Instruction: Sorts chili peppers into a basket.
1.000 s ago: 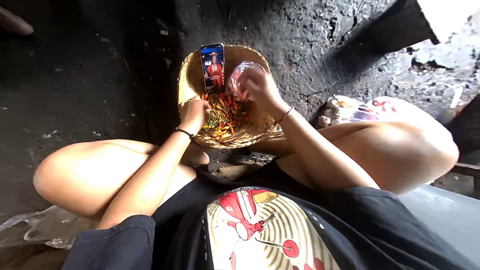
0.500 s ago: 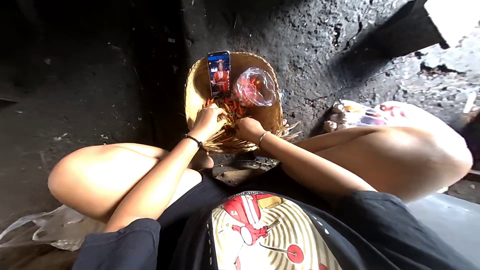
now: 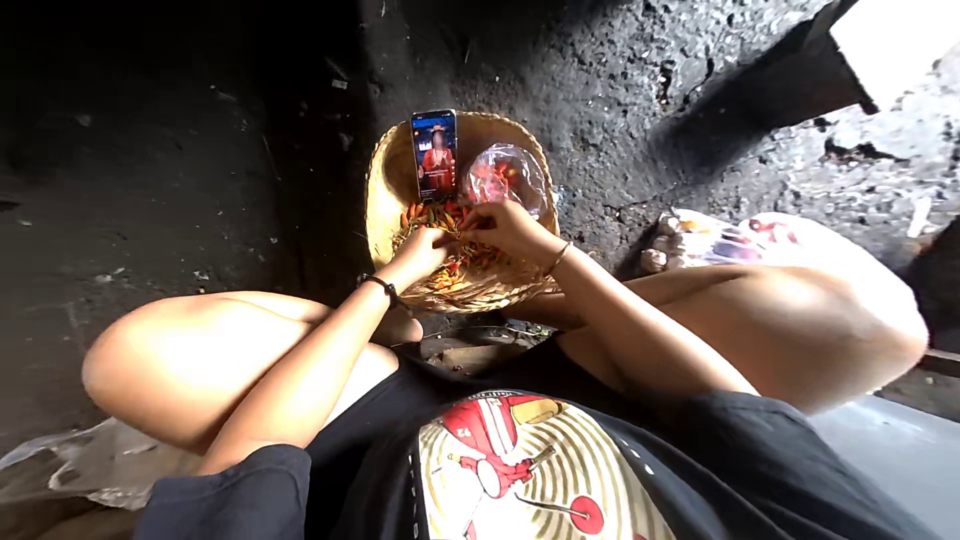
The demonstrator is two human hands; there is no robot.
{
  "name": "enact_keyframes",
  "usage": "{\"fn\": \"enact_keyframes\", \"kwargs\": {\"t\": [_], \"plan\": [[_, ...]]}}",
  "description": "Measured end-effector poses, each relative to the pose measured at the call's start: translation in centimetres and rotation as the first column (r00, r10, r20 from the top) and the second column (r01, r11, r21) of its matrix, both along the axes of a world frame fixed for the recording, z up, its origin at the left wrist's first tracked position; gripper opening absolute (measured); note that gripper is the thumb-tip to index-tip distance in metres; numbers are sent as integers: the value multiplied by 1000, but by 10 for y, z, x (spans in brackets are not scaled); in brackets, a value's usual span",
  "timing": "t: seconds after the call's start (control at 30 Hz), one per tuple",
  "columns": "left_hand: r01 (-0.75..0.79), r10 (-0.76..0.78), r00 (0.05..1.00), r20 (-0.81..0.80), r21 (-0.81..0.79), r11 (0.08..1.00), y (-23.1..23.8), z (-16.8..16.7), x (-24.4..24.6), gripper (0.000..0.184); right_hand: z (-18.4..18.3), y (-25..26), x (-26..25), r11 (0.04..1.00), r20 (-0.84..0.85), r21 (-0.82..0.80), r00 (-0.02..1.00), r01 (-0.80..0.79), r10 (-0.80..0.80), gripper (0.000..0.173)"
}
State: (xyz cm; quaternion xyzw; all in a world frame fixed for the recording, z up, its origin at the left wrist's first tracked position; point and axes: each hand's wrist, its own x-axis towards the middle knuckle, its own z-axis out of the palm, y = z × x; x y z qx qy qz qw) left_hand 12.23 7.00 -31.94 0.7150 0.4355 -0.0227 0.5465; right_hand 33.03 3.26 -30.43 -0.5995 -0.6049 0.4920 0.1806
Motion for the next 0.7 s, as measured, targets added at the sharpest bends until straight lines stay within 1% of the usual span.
{"fn": "enact_keyframes", "kwargs": {"t": [0.07, 0.13, 0.23, 0.3, 0.4, 0.47, 0.53, 0.6, 0.67, 0.7], "plan": [[-73, 76, 994, 73, -45, 996, 2, -4, -2, 23, -1, 1, -1, 999, -82, 3, 995, 51, -50, 17], [-109, 116, 985, 125, -60, 992, 2, -4, -2, 22, 0, 1, -3, 994, -158, -19, 981, 110, -112, 20], [-160, 162, 965, 206, -28, 987, 1, 1, -1, 21, 3, 1, -8, 972, -219, -99, 948, 213, -230, 24], [-184, 178, 948, 264, 0, 983, 0, 1, -1, 19, 4, -1, -11, 946, -303, -175, 900, 271, -314, 23], [-212, 194, 926, 323, 19, 977, 1, 0, -5, 18, 2, -3, -14, 885, -473, -342, 756, 316, -453, 21], [-226, 206, 915, 347, 18, 974, 1, 0, -5, 18, 2, -5, -17, 800, -514, -492, 627, 344, -585, 20], [-232, 220, 897, 384, -15, 973, 1, 1, -5, 18, -3, -6, -19, 706, -526, -625, 488, 333, -696, 22], [-219, 218, 873, 437, -48, 974, 2, 1, -4, 17, -10, -8, -21, 661, -559, -688, 363, 299, -746, 25], [-181, 195, 823, 533, -80, 980, 3, 2, -4, 16, -16, -10, -22, 664, -595, -691, 296, 286, -747, 26], [-163, 197, 795, 574, -111, 980, 2, 5, -3, 16, -20, -10, -21, 660, -594, -687, 288, 304, -751, 27]]}}
